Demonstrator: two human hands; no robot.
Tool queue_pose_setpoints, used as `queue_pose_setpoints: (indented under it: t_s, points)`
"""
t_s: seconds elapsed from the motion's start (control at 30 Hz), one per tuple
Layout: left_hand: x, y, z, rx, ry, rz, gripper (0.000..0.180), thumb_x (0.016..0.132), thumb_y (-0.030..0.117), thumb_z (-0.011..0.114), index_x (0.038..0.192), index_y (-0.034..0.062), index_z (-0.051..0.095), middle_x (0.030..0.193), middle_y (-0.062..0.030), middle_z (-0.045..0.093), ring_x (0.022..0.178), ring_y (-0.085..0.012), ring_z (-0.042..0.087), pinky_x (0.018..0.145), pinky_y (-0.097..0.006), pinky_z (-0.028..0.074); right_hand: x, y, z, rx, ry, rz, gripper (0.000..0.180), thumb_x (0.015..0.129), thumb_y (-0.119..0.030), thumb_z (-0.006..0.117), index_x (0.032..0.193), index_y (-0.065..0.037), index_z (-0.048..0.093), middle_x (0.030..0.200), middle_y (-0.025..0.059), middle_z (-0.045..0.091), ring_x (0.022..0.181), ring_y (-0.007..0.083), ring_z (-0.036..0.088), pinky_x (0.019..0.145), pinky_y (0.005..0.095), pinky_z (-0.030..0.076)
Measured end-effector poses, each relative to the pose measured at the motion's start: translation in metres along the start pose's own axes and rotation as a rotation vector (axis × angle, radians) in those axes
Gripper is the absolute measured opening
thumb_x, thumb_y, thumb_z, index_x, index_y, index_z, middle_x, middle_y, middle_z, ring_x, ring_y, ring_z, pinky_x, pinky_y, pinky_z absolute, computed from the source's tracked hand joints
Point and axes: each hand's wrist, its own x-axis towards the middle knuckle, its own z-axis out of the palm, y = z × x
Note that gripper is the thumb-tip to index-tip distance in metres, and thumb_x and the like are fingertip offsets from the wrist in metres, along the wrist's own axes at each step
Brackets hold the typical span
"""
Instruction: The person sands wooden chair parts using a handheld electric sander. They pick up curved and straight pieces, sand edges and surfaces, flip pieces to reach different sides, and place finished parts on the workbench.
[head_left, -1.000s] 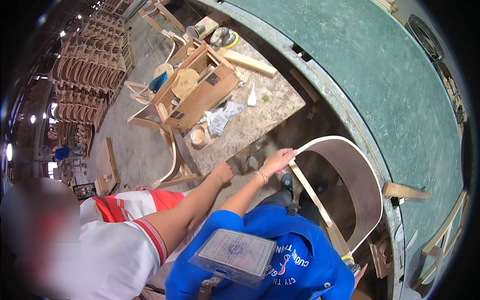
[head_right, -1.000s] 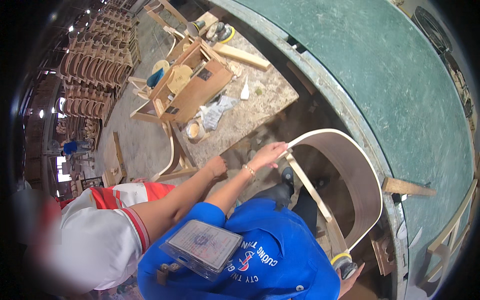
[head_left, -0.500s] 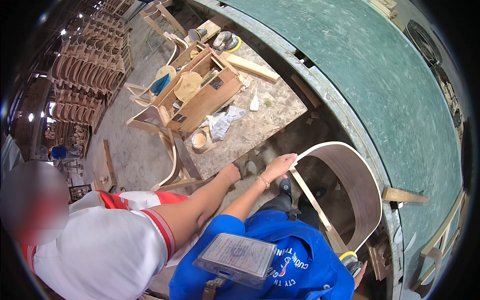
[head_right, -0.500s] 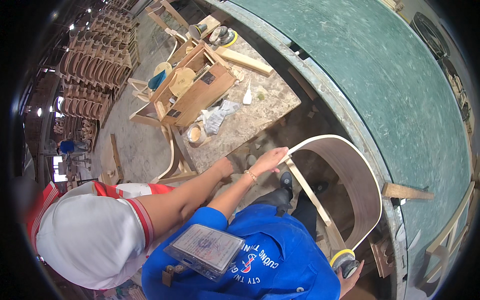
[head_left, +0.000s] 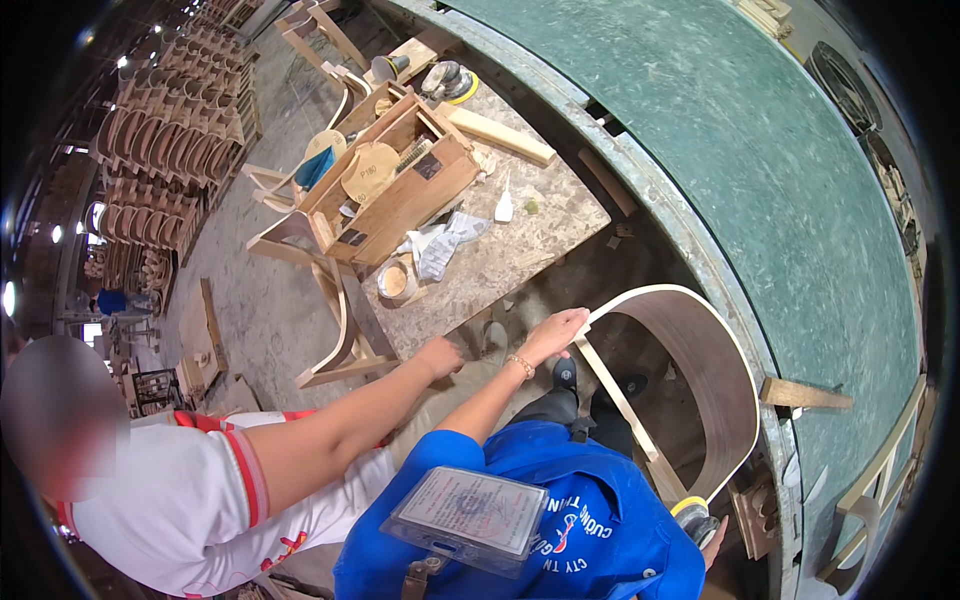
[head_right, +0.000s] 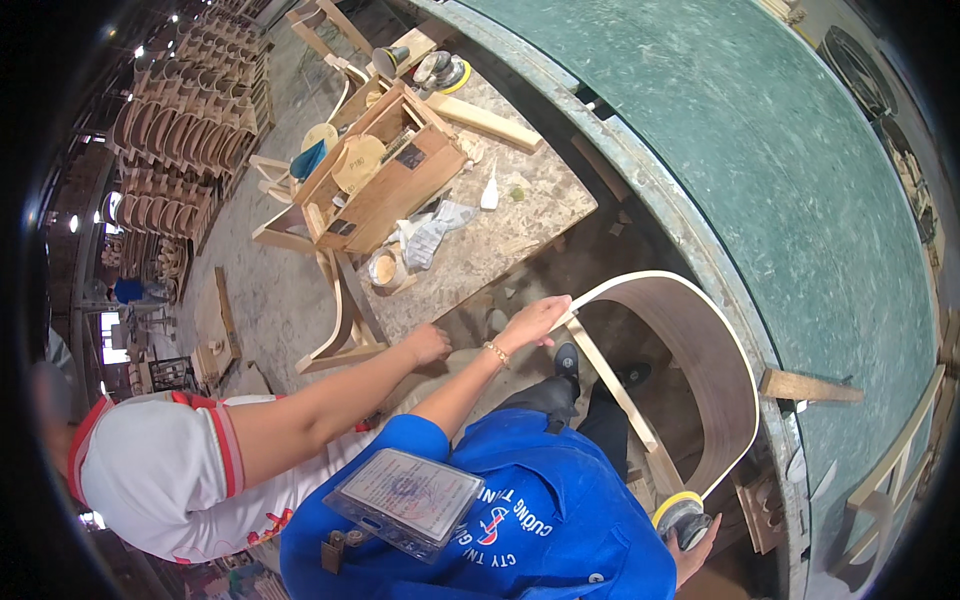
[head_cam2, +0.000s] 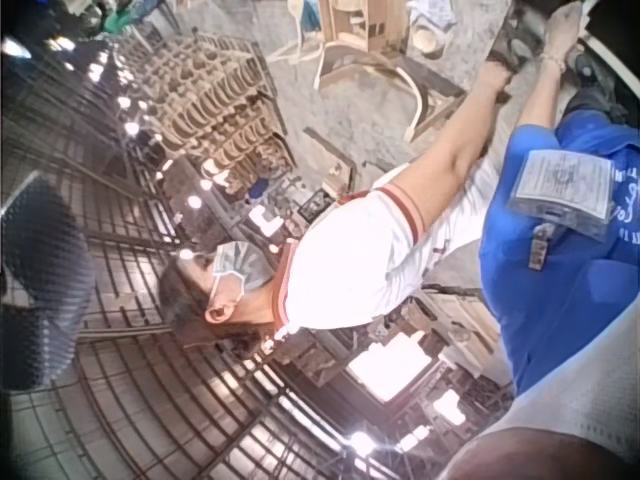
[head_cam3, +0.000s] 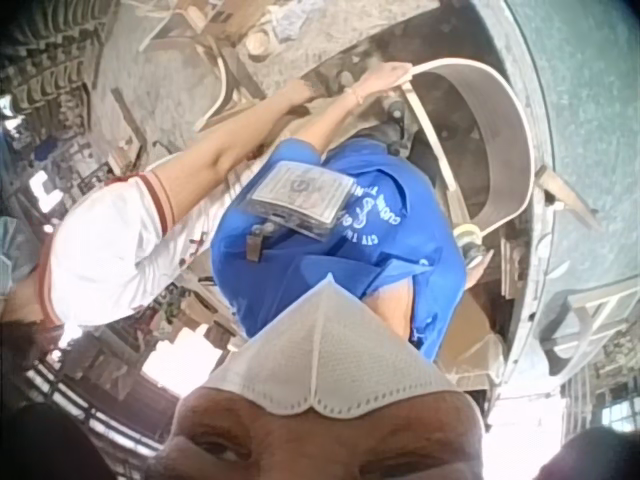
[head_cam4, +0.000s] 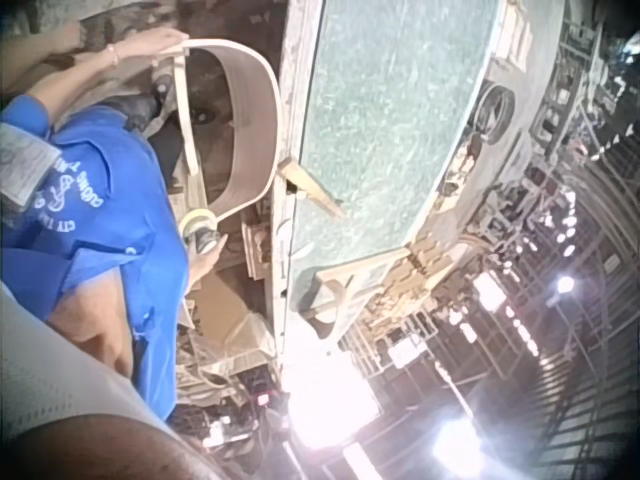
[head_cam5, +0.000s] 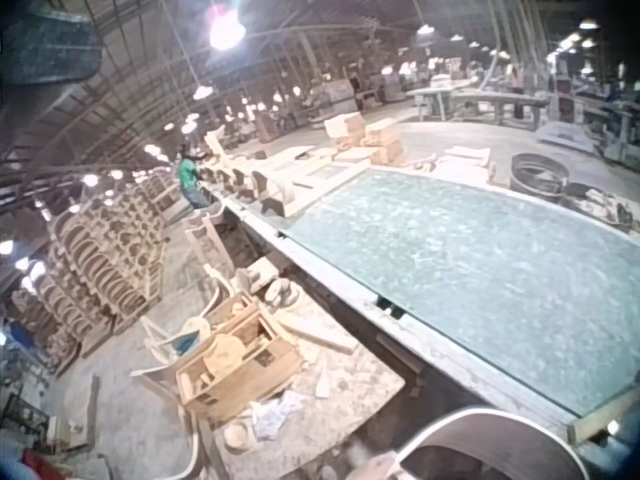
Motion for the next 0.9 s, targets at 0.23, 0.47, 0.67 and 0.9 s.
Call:
queue_pose_setpoints:
  t_s: [0.23, 0.47, 0.67, 0.9]
  points:
    - [-0.002, 0.003, 0.003, -0.033, 0.065, -0.033, 0.056, 0.091, 0.056, 0.041, 0.122, 0.0139, 0.06, 0.078, -0.0012, 0.066, 0.052, -0.0161, 0.062, 0.054, -0.026, 0.052, 0.015, 0.009, 0.004, 0.105, -0.037, 0.066, 0.097, 0.06, 0.003, 0.076, 0.145, -0.016, 0.034, 0.139, 0.0177, 0.045, 0.128, 0.034, 0.043, 0.108, 0.0427, 0.032]
    - [0.004, -0.006, 0.008, -0.002, 0.137, -0.003, 0.047, 0.09, 0.054, 0.042, 0.114, 0.0221, 0.067, 0.073, 0.0021, 0.067, 0.046, -0.0154, 0.06, 0.062, -0.029, 0.052, 0.038, -0.014, 0.018, -0.016, -0.059, -0.079, 0.096, 0.06, 0.003, 0.076, 0.145, -0.015, 0.034, 0.139, 0.0179, 0.045, 0.128, 0.0339, 0.043, 0.108, 0.0422, 0.031]
    - [-0.001, -0.006, 0.008, 0.004, 0.176, 0.023, 0.047, 0.089, 0.054, 0.042, 0.105, 0.019, 0.07, 0.066, -0.0009, 0.066, 0.048, -0.0168, 0.061, 0.067, -0.032, 0.051, 0.059, -0.038, 0.038, -0.054, -0.096, -0.167, 0.096, 0.06, 0.003, 0.076, 0.144, -0.013, 0.034, 0.138, 0.018, 0.045, 0.128, 0.0339, 0.043, 0.108, 0.0417, 0.031]
    - [-0.005, -0.003, 0.003, 0.024, 0.128, 0.011, 0.047, 0.089, 0.056, 0.043, 0.103, 0.0176, 0.067, 0.062, 0.0015, 0.061, 0.047, -0.0149, 0.059, 0.063, -0.031, 0.05, 0.073, -0.053, 0.05, -0.083, -0.134, -0.222, 0.095, 0.06, 0.003, 0.076, 0.144, -0.012, 0.035, 0.138, 0.0182, 0.045, 0.128, 0.0339, 0.043, 0.108, 0.041, 0.031]
